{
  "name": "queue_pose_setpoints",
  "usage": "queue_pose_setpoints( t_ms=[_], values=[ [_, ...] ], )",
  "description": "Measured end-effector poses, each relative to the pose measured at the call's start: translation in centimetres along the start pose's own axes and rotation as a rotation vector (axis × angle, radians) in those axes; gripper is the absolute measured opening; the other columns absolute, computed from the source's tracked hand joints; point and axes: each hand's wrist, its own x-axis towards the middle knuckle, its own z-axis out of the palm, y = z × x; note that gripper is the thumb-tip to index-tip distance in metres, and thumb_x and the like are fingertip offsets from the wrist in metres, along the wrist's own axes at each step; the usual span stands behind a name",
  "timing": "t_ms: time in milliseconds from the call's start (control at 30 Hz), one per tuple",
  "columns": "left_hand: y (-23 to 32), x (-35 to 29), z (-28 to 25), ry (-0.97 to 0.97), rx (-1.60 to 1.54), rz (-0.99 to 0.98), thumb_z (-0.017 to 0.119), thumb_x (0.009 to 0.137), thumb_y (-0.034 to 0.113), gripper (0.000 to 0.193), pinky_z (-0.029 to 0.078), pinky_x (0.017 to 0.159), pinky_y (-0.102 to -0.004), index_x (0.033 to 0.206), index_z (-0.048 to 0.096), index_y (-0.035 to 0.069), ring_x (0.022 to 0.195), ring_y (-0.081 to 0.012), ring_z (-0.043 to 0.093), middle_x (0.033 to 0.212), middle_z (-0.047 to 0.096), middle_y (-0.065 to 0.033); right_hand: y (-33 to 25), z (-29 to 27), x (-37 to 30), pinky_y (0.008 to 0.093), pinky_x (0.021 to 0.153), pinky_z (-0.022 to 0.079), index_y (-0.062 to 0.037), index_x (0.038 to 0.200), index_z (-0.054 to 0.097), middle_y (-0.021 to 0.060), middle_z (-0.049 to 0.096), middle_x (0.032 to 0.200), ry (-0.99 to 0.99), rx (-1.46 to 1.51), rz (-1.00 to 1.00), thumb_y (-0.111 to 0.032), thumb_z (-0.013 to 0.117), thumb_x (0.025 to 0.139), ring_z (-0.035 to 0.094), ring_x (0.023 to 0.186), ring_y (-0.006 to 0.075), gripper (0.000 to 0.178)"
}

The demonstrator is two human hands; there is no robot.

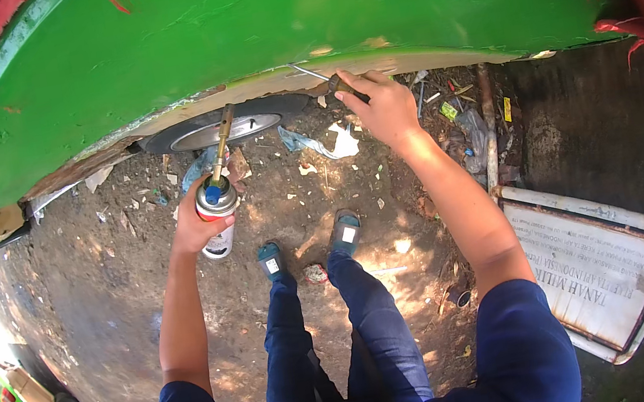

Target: The person uses a hammer and a chisel-like tool to chip away material from the lower edge of a green vehicle panel. Then the person uses a blowtorch to heat the same area while scraping with a metal tool. The work is performed outdoors in a cluttered yard with other vehicles nearby.

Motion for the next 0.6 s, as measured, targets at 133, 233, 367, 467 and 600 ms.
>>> queue_pose_setpoints(
  t_ms=[133, 233, 367, 467, 600],
  values=[
    [-0.7, -0.5, 0.5, 0.017, 0.002, 0.013, 0.09, 0.062, 0.015, 0.082, 0.048, 0.096, -0.0322, 0.132, 0.051, -0.002, 0.104, -0.0161, 0.062, 0.113, 0.066, -0.0093, -0.3, -0.3, 0.1, 0.0349, 0.068, 0.053, -0.0185, 0.12, 0.072, 0.0081, 0.068, 0.092, -0.03, -0.01, 0.003, -0.03, 0.075, 0.086, 0.066, 0.075, 0.0267, 0.037],
    [-0.1, -0.3, 0.7, -0.01, -0.032, -0.003, 0.089, 0.062, 0.013, 0.081, 0.048, 0.096, -0.0316, 0.132, 0.051, -0.002, 0.103, -0.0157, 0.062, 0.112, 0.066, -0.0084, -0.6, -0.1, -0.2, 0.0353, 0.065, 0.053, -0.0199, 0.121, 0.072, 0.0059, 0.068, 0.09, 0.0, -0.058, -0.04, -0.032, 0.075, 0.086, 0.066, 0.072, 0.0253, 0.038],
    [-0.7, 0.3, 1.1, -0.016, -0.056, 0.008, 0.089, 0.063, 0.015, 0.085, 0.047, 0.096, -0.0311, 0.135, 0.049, -0.003, 0.103, -0.0153, 0.061, 0.113, 0.065, -0.0085, -0.4, 0.1, 0.4, 0.0339, 0.059, 0.051, -0.0217, 0.121, 0.071, 0.0032, 0.066, 0.087, 0.001, -0.091, -0.054, -0.032, 0.075, 0.085, 0.064, 0.067, 0.0227, 0.038],
    [-1.5, 1.4, 0.5, -0.035, -0.084, 0.009, 0.09, 0.062, 0.017, 0.087, 0.047, 0.097, -0.0315, 0.136, 0.049, -0.003, 0.105, -0.0153, 0.061, 0.116, 0.065, -0.0089, -1.5, 0.7, 0.3, 0.0342, 0.058, 0.051, -0.0222, 0.12, 0.072, 0.0024, 0.065, 0.085, 0.069, -0.122, -0.13, -0.03, 0.076, 0.084, 0.063, 0.063, 0.0228, 0.037],
    [-0.3, 1.0, 0.2, -0.013, -0.048, 0.004, 0.091, 0.062, 0.018, 0.088, 0.047, 0.098, -0.0323, 0.136, 0.048, -0.003, 0.106, -0.0157, 0.06, 0.116, 0.065, -0.0092, -1.1, -0.6, 0.8, 0.0344, 0.057, 0.052, -0.023, 0.12, 0.072, 0.0026, 0.063, 0.083, 0.039, -0.082, -0.113, -0.032, 0.075, 0.084, 0.062, 0.063, 0.0246, 0.037]
  ],
)
